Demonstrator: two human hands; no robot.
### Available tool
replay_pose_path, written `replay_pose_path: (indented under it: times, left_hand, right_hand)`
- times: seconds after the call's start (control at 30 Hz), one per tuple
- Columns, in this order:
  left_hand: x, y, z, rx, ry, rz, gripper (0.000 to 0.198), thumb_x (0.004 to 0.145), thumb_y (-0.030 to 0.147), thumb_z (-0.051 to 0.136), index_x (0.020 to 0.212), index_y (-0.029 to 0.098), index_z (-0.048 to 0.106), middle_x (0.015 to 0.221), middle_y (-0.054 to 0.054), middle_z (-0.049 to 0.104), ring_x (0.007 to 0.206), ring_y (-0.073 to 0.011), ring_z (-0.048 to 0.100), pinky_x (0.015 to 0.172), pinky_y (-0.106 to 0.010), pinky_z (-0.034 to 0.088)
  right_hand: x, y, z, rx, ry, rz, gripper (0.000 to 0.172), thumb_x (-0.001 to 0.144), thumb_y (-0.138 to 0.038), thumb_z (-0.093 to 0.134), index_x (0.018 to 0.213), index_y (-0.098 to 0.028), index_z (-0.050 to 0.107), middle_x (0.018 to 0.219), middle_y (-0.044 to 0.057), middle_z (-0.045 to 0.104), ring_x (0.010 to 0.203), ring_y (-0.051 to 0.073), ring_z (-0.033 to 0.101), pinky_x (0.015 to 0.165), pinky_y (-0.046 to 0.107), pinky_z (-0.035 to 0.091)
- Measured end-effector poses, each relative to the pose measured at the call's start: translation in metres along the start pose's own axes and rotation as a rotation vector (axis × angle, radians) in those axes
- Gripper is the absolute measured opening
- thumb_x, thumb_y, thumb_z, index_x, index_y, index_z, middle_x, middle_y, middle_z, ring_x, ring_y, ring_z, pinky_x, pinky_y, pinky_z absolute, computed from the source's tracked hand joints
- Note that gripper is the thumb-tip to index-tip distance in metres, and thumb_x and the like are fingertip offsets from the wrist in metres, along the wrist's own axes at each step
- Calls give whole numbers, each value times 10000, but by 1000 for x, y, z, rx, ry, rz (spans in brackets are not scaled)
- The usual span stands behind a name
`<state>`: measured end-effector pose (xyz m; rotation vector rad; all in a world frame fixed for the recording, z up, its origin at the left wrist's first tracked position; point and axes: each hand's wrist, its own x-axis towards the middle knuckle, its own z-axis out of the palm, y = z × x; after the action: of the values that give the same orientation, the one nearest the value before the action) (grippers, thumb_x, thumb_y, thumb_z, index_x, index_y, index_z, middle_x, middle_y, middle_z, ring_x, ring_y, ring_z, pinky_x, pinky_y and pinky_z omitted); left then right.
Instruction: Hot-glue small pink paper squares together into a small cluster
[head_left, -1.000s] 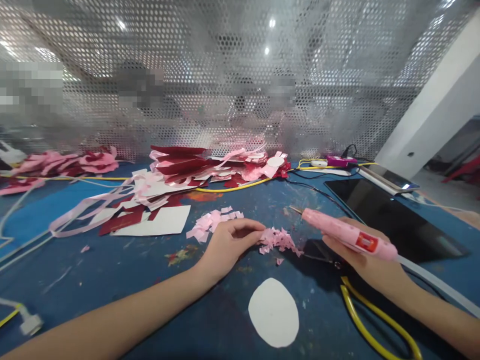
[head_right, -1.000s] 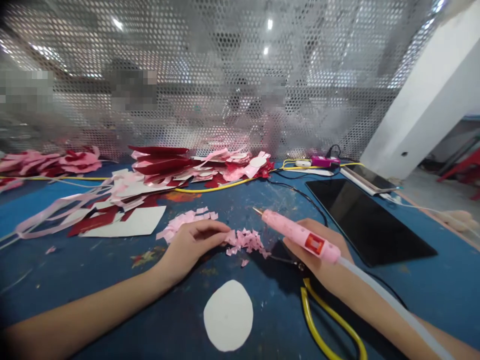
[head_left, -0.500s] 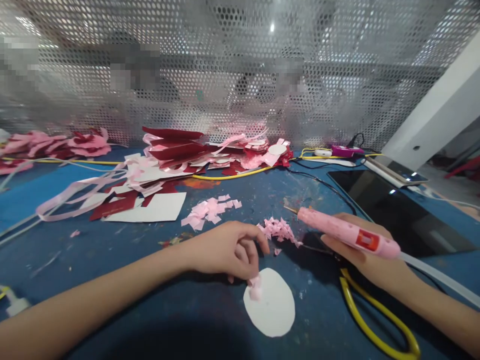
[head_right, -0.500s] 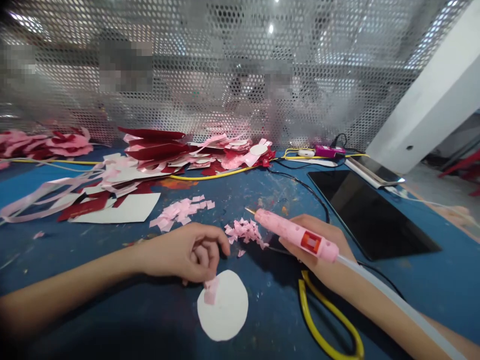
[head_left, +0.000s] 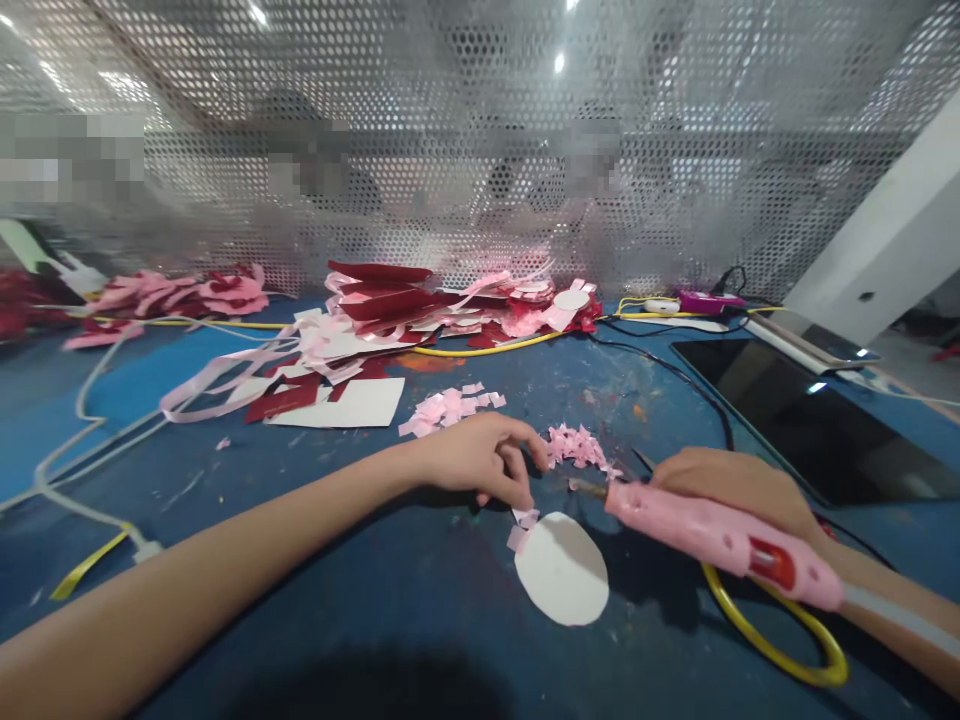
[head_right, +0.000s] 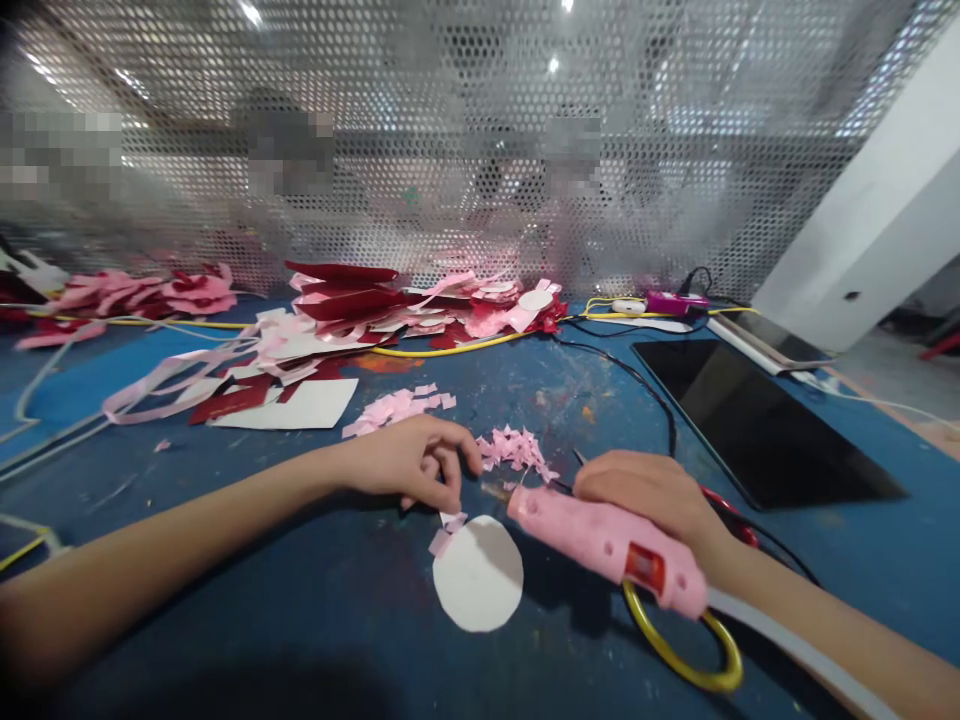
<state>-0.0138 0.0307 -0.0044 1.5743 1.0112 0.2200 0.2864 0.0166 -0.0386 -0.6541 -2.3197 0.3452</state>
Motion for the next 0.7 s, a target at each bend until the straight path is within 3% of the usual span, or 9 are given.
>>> replay_pose_path:
  times: [0.1,0.17,0.33,0.5,0.7]
  left_hand:
    - [0,-1,2,-4,7,39,300,645,184,736,916,157,612,685,-6,698,423,-64,511,409,-187,437]
    - [-1,-1,4,0,8,60,282,651,175,733,905,156,613,680,-4,693,421,-61,508,409,-186,437]
    - [-2,-2,5,-3,4,88,251,663,163,724,889,157,615,665,1,683,426,-58,498,415,-188,438]
    - [0,-5,4,-14,-9,101,264,655,199,744,885,157,621,659,6,670,419,-60,497,405,-192,424]
    - [1,-5,3,-83,30,115,221,671,193,728,863,150,627,664,11,646,452,-52,498,434,-187,411]
  right_hand:
    - [3,-10,4,-98,-108,-208,308,967,-263,331,913,-203,628,889,84,699,823,171,657,763,304,505]
    - [4,-18,6,-242,-137,-246,325,964,-206,308,890,-199,625,923,82,689,817,153,642,756,296,493]
    - [6,-32,9,-406,-109,-314,356,966,-155,280,869,-194,620,906,58,676,793,136,605,736,285,472]
    - [14,-42,8,-569,-118,-478,338,936,-86,306,803,-173,604,792,50,649,711,147,549,675,301,445]
    - [15,-45,6,-586,-162,-509,317,950,-105,307,836,-160,597,793,44,652,671,152,499,647,321,403]
